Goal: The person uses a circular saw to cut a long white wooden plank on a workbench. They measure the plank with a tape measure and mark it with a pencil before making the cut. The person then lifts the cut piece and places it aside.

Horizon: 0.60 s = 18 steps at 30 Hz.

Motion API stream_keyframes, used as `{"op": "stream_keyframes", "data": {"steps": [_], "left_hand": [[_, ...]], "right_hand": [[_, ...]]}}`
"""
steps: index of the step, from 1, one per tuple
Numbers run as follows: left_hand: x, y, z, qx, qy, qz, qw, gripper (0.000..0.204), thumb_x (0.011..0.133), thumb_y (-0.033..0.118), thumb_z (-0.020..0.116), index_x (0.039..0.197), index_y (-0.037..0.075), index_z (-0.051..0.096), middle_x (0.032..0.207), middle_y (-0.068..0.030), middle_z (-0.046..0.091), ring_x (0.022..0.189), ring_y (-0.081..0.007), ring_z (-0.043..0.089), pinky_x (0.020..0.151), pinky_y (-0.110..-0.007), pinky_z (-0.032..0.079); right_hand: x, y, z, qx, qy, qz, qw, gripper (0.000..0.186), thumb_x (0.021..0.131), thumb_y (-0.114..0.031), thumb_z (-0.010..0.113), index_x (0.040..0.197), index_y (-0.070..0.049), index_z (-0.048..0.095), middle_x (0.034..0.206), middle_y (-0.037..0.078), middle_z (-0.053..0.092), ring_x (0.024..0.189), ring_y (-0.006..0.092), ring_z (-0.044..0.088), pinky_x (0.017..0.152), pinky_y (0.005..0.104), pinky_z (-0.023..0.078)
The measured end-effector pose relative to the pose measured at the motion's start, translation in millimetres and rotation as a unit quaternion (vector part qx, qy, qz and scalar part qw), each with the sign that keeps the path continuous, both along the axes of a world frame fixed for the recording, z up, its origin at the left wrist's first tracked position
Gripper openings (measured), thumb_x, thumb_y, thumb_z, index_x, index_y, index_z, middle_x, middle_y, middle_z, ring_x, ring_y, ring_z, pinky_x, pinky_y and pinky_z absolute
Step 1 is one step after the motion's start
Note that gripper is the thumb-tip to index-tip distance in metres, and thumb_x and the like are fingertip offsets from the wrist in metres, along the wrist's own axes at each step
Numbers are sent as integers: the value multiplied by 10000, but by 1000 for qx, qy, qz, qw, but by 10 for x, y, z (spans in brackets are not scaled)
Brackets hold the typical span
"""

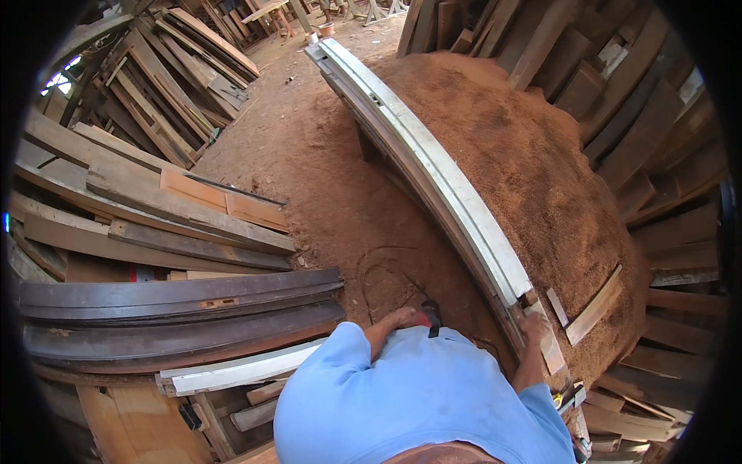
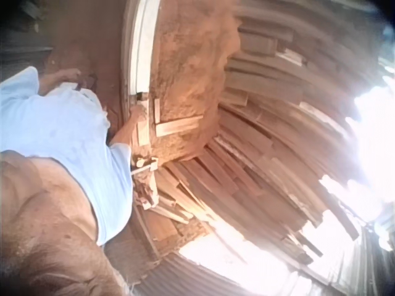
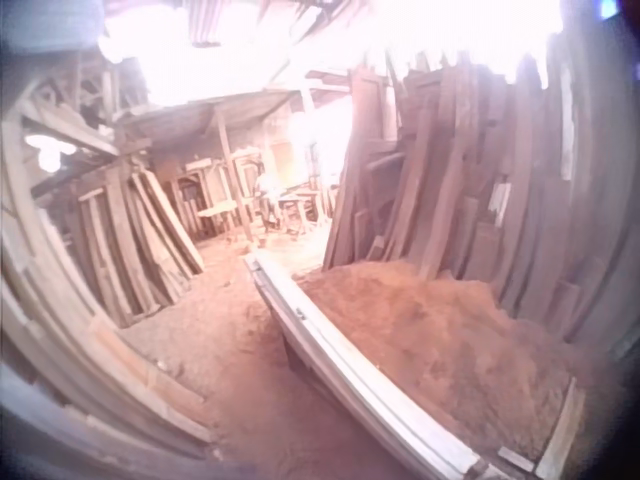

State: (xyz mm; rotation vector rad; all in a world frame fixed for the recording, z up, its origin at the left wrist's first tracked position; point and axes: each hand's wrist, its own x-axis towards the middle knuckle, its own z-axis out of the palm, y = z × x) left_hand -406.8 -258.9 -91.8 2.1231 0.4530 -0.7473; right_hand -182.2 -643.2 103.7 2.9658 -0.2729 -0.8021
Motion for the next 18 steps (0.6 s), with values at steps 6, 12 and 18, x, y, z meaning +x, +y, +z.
{"op": "stream_keyframes", "data": {"steps": [6, 12, 18], "left_hand": [[-667, 119, -182, -5, 48, 39, 998, 409, 879, 362, 649, 1082, 19, 744, 1045, -222, 746, 980, -311, 715, 849, -444, 540], [-493, -48, 362, 26, 71, 187, 979, 450, 880, 384, 595, 1031, -11, 748, 1084, -277, 722, 1052, -380, 708, 874, -481, 537], [-1057, 330, -323, 67, 14, 184, 981, 421, 841, 374, 601, 900, -19, 741, 971, -276, 727, 955, -407, 725, 853, -485, 539]], "right_hand": [[-18, 1, 37, 57, 14, 45, 997, 775, 842, -638, 669, 1230, 33, 683, 1289, 295, 646, 1238, 441, 614, 1032, 515, 490], [13, -156, -125, 95, -60, -31, 993, 722, 876, -501, 659, 1404, -17, 570, 1552, 316, 380, 1403, 485, 430, 1102, 557, 414], [260, 797, 84, 172, -126, 45, 976, 782, 884, -383, 713, 1525, -56, 407, 1590, 296, 299, 1432, 518, 329, 1177, 577, 316]]}}
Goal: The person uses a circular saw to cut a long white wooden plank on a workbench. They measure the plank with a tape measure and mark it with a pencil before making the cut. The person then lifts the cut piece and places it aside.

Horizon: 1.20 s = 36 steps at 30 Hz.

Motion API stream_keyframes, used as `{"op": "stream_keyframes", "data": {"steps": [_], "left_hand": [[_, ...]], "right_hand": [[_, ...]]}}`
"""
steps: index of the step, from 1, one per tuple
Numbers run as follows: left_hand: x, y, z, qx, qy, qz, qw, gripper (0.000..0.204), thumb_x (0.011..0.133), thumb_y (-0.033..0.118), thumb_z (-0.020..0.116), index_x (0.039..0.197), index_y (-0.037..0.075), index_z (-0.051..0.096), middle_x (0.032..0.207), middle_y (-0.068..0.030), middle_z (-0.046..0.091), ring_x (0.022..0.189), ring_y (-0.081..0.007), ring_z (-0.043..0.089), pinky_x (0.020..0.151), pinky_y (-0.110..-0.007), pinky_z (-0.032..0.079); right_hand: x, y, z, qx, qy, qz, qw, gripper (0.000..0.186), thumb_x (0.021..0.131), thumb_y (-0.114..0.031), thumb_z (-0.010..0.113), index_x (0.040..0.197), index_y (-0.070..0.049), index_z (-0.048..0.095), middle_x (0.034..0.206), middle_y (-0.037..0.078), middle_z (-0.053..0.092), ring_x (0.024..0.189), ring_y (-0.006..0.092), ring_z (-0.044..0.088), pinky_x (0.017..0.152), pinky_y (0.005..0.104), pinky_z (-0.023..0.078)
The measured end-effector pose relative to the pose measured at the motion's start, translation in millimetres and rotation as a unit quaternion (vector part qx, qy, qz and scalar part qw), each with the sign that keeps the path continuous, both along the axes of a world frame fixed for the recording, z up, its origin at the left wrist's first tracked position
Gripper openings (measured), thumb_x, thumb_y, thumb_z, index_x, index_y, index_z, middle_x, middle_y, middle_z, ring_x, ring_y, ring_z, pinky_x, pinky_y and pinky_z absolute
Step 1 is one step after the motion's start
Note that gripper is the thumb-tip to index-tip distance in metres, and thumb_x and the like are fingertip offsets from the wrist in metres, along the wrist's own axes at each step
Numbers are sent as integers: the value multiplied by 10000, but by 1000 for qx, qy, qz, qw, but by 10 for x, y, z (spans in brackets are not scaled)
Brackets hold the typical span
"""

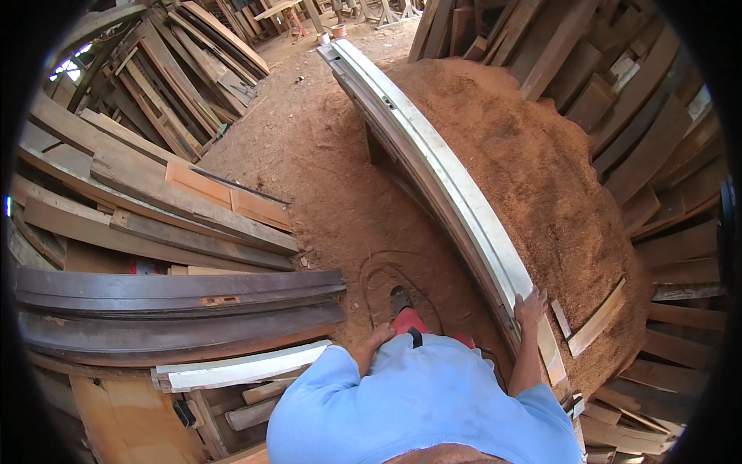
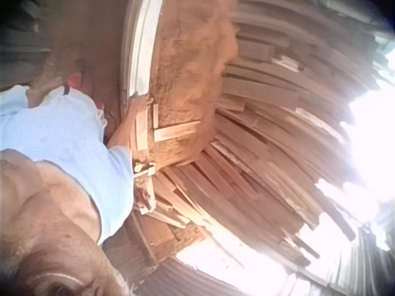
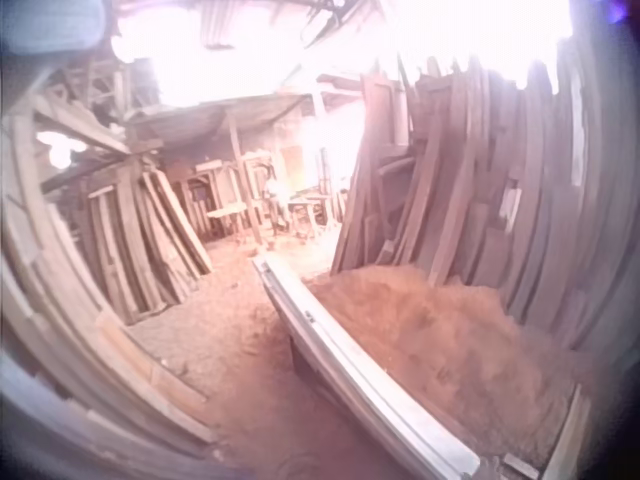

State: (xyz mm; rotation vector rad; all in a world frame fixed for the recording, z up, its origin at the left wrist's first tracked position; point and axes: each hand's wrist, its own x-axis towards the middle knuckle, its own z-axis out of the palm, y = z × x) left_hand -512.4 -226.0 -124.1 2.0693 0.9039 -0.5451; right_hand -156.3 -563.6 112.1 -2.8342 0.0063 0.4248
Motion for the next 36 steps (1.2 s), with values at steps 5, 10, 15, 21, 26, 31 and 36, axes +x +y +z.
{"op": "stream_keyframes", "data": {"steps": [5, 10, 15, 21, 26, 31, 36], "left_hand": [[296, 337, 395, -39, -18, -37, 998, 372, 839, 340, 629, 823, -20, 723, 870, -250, 724, 843, -381, 719, 751, -481, 535], [293, 860, 532, -76, -46, 47, 995, 329, 824, 318, 684, 669, 29, 682, 665, -91, 676, 590, -221, 635, 522, -415, 458], [642, 1473, 805, -141, -86, 139, 976, 208, 848, 249, 625, 705, 100, 654, 625, -2, 582, 538, -114, 533, 465, -319, 390], [721, 2314, 693, -165, -9, 154, 974, 256, 904, 311, 605, 858, 80, 703, 730, -22, 633, 624, -130, 576, 502, -317, 430], [978, 2412, 1009, -149, -95, 178, 968, 343, 852, 256, 596, 549, 147, 478, 522, 27, 428, 443, -137, 417, 404, -353, 312], [985, 2268, 826, -170, -49, 225, 958, 303, 836, 272, 640, 583, 122, 568, 549, 3, 515, 446, -154, 452, 424, -359, 343], [1220, 2060, 1108, -113, -20, 38, 993, 270, 833, 247, 652, 604, 116, 599, 563, -4, 544, 451, -150, 462, 432, -355, 343]], "right_hand": [[413, 767, 180, -9, 23, 22, 999, 878, 852, -406, 764, 1564, -102, 349, 1612, 283, 253, 1446, 526, 295, 1189, 579, 298], [687, 1480, 70, -35, 51, 40, 997, 1057, 837, -483, 771, 1631, -126, 172, 1656, 257, 161, 1508, 497, 195, 1234, 582, 191], [590, 1665, -119, -91, 43, -18, 995, 1130, 822, -490, 791, 1641, -147, 93, 1671, 242, 103, 1519, 487, 175, 1235, 595, 175], [575, 1918, -226, -128, 30, -54, 990, 1185, 807, -442, 814, 1638, -127, 30, 1675, 254, 31, 1529, 499, 119, 1232, 605, 171], [632, 1911, -276, -151, 34, -74, 985, 1260, 768, -471, 823, 1641, -131, -20, 1680, 261, 20, 1528, 506, 111, 1219, 620, 183], [721, 2001, -259, -161, 56, -69, 983, 1249, 753, -508, 820, 1642, -108, 39, 1678, 260, 78, 1530, 492, 131, 1213, 638, 175], [1192, 2189, 161, -76, 76, 1, 994, 1078, 821, -541, 748, 1620, -76, 194, 1647, 277, 212, 1516, 469, 220, 1220, 617, 175]]}}
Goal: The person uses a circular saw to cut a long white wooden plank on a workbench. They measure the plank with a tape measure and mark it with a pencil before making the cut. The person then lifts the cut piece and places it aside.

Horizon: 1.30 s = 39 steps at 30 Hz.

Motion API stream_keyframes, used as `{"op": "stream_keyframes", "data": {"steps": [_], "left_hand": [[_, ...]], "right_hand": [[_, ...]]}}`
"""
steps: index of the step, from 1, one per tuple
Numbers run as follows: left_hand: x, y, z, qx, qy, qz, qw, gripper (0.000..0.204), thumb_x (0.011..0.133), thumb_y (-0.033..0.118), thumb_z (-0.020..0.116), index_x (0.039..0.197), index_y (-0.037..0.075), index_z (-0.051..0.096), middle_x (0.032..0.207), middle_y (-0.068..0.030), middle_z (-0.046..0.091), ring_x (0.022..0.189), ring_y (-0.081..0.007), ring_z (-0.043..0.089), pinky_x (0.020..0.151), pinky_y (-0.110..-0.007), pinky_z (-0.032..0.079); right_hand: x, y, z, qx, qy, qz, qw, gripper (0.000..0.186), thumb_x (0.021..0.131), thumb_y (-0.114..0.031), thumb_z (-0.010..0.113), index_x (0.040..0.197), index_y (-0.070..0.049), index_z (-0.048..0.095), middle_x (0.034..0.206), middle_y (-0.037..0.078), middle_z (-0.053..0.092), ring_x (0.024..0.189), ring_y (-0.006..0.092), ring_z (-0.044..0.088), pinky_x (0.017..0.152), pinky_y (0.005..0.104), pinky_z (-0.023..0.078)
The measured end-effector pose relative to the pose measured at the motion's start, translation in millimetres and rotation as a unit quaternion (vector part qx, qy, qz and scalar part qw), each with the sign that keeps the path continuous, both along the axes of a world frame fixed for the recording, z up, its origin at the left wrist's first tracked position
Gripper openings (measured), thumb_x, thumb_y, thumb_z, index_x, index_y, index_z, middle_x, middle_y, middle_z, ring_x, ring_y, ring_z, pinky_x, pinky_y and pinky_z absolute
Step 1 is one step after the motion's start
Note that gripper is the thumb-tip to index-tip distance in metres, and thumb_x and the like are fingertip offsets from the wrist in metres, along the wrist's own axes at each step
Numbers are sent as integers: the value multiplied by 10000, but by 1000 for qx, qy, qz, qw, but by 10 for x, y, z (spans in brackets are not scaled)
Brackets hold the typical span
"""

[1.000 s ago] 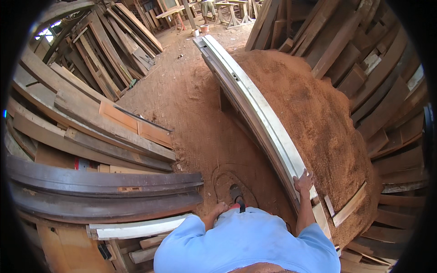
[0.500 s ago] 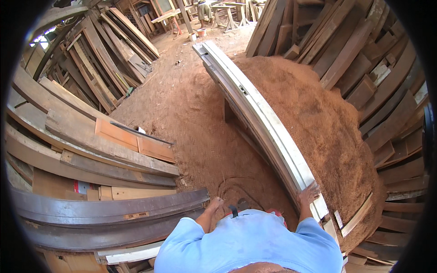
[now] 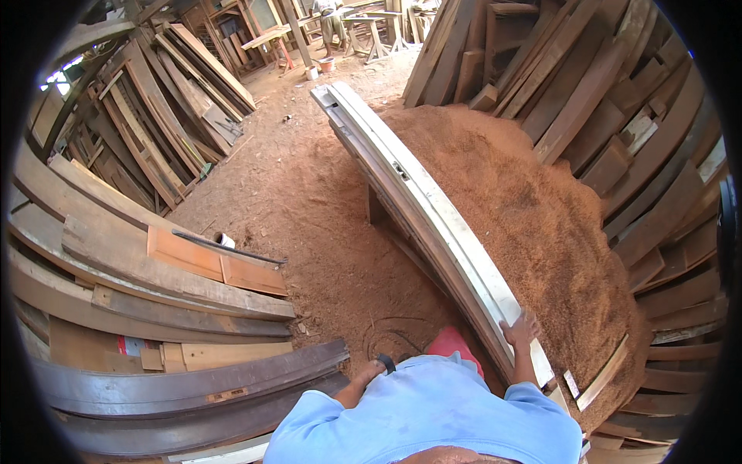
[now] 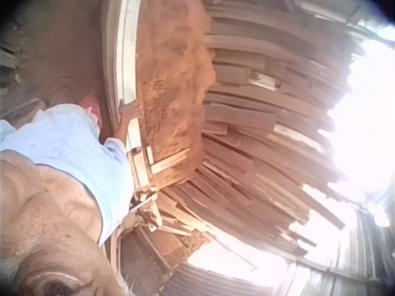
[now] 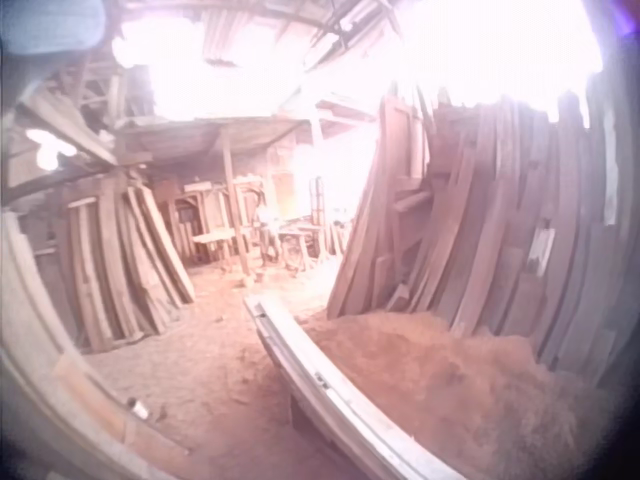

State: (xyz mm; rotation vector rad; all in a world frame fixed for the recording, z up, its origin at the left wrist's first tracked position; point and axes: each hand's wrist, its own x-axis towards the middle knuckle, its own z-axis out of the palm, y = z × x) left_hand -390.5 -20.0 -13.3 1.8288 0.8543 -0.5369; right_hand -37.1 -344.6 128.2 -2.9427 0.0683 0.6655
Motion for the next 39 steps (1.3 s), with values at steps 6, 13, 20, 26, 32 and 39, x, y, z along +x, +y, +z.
{"op": "stream_keyframes", "data": {"steps": [6, 13, 20, 26, 32, 39], "left_hand": [[415, 250, -129, -52, -17, 31, 998, 258, 833, 232, 650, 610, 111, 606, 561, -5, 544, 459, -146, 467, 436, -350, 344], [1478, 784, -199, -43, -46, 130, 990, 245, 838, 207, 639, 617, 105, 611, 560, -7, 541, 479, -141, 478, 444, -344, 350], [3143, 886, -112, 15, -83, 200, 976, 232, 984, 272, 607, 1022, 55, 680, 746, -41, 622, 621, -151, 590, 498, -342, 464], [3885, 1389, 2, -241, -147, 219, 934, 224, 1021, 282, 596, 919, 84, 572, 801, -13, 591, 606, -117, 567, 495, -276, 459], [4522, 1361, 495, -141, -170, 299, 928, 369, 981, 365, 677, 1050, 21, 565, 802, -49, 596, 547, -117, 545, 399, -257, 396], [4747, 1312, 586, 330, -139, 158, 920, 786, 855, 432, 748, 1405, -6, 395, 1409, -312, 437, 1333, -412, 410, 1110, -588, 297]], "right_hand": [[868, 578, -322, 121, 17, 40, 992, 877, 878, -531, 688, 1533, -37, 377, 1516, 302, 429, 1396, 469, 429, 1171, 551, 316], [1565, 711, -573, 184, 117, 147, 965, 737, 817, -647, 694, 1148, 11, 732, 1139, 290, 703, 1089, 421, 682, 952, 468, 520], [1624, 408, -718, 303, 191, 91, 929, 687, 850, -624, 683, 1180, -24, 738, 1117, 243, 730, 1056, 351, 708, 934, 434, 522], [1505, 552, -599, 311, 167, 58, 934, 686, 876, -605, 689, 1234, -21, 712, 1178, 221, 722, 1097, 334, 690, 964, 422, 509], [1446, 515, -712, 323, 123, 33, 938, 720, 864, -618, 692, 1226, 5, 708, 1186, 248, 712, 1121, 357, 681, 981, 430, 505], [1415, 571, -574, 289, 180, -29, 940, 773, 829, -609, 717, 1307, -4, 662, 1307, 273, 648, 1236, 388, 618, 1064, 439, 463]]}}
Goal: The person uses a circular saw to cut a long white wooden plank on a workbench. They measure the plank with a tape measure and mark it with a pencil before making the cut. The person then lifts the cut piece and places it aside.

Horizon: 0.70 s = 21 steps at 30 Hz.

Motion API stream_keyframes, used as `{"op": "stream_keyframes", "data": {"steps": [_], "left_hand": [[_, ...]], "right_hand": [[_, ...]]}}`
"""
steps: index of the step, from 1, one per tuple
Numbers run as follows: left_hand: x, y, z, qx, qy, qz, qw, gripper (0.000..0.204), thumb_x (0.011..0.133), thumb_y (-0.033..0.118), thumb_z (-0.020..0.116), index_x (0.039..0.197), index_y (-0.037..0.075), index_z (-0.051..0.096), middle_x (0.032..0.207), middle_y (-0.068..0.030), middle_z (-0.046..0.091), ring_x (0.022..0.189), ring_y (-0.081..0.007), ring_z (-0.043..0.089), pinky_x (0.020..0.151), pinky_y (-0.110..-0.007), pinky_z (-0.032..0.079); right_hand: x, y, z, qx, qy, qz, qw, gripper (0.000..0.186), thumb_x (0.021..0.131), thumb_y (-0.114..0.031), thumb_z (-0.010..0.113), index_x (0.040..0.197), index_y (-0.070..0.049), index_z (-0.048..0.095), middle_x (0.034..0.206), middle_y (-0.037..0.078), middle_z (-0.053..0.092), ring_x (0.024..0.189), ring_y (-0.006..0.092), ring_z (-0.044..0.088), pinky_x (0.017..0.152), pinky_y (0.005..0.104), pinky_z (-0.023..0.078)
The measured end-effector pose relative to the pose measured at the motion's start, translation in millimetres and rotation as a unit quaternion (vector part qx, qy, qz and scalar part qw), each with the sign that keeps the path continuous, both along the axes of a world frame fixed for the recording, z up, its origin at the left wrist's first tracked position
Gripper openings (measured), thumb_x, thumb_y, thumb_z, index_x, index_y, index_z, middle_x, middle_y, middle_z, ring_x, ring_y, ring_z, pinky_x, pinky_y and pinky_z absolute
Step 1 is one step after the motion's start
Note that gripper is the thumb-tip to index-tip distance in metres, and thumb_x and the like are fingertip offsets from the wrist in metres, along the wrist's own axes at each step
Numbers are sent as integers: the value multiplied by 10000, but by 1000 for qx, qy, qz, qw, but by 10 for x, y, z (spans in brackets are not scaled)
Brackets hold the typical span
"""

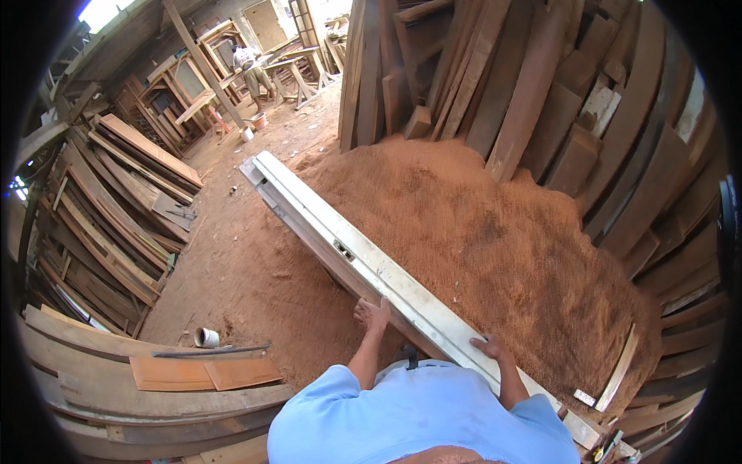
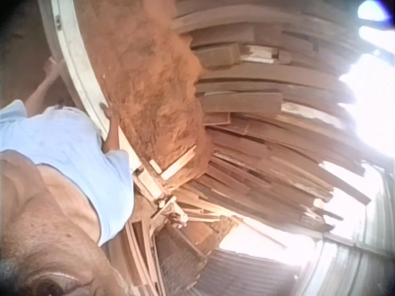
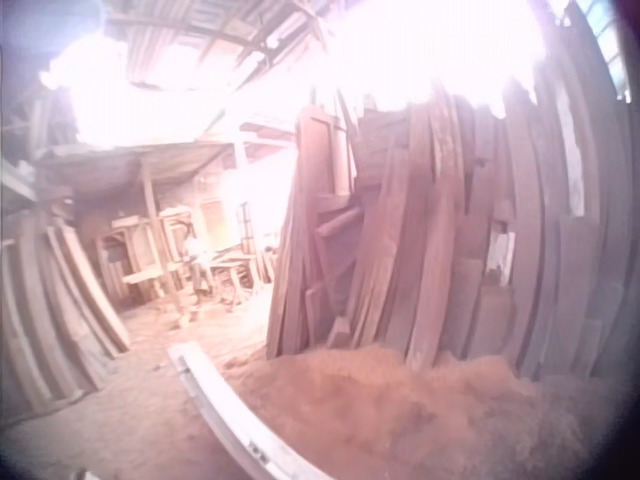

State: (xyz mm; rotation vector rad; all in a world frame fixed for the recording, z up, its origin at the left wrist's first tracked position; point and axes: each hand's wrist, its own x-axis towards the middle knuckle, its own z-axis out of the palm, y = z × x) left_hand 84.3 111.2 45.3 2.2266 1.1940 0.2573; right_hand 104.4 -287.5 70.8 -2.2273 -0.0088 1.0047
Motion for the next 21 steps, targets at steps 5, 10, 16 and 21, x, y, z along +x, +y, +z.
{"op": "stream_keyframes", "data": {"steps": [5, 10, 16, 21], "left_hand": [[111, -2, 355, 131, -57, -206, 968, 831, 844, 458, 717, 1453, 0, 384, 1571, -345, 226, 1464, -476, 192, 1172, -612, 172], [287, -190, 497, 145, -86, -395, 903, 811, 821, 444, 717, 1451, 27, 420, 1597, -332, 208, 1475, -465, 197, 1165, -590, 172], [465, -557, 457, 100, -59, -566, 816, 788, 810, 431, 727, 1456, 84, 437, 1623, -314, 186, 1479, -467, 220, 1170, -591, 188], [491, -741, 566, 67, -52, -676, 732, 742, 824, 373, 725, 1436, 59, 444, 1610, -311, 216, 1479, -476, 234, 1180, -597, 195]], "right_hand": [[-62, 82, 103, -58, -45, -11, 997, 743, 846, -597, 705, 1275, 9, 674, 1272, 267, 666, 1214, 391, 629, 1043, 446, 475], [-88, 178, 216, -88, -57, -20, 994, 742, 833, -547, 732, 1312, 13, 649, 1307, 288, 640, 1243, 400, 613, 1055, 460, 469], [-274, 334, 144, -156, -110, -90, 977, 661, 860, -493, 725, 1312, -15, 653, 1364, 287, 594, 1299, 404, 547, 1105, 470, 413], [-724, 825, 237, -300, -263, -219, 890, 675, 869, -403, 726, 1417, -45, 564, 1506, 277, 434, 1398, 460, 389, 1153, 553, 312]]}}
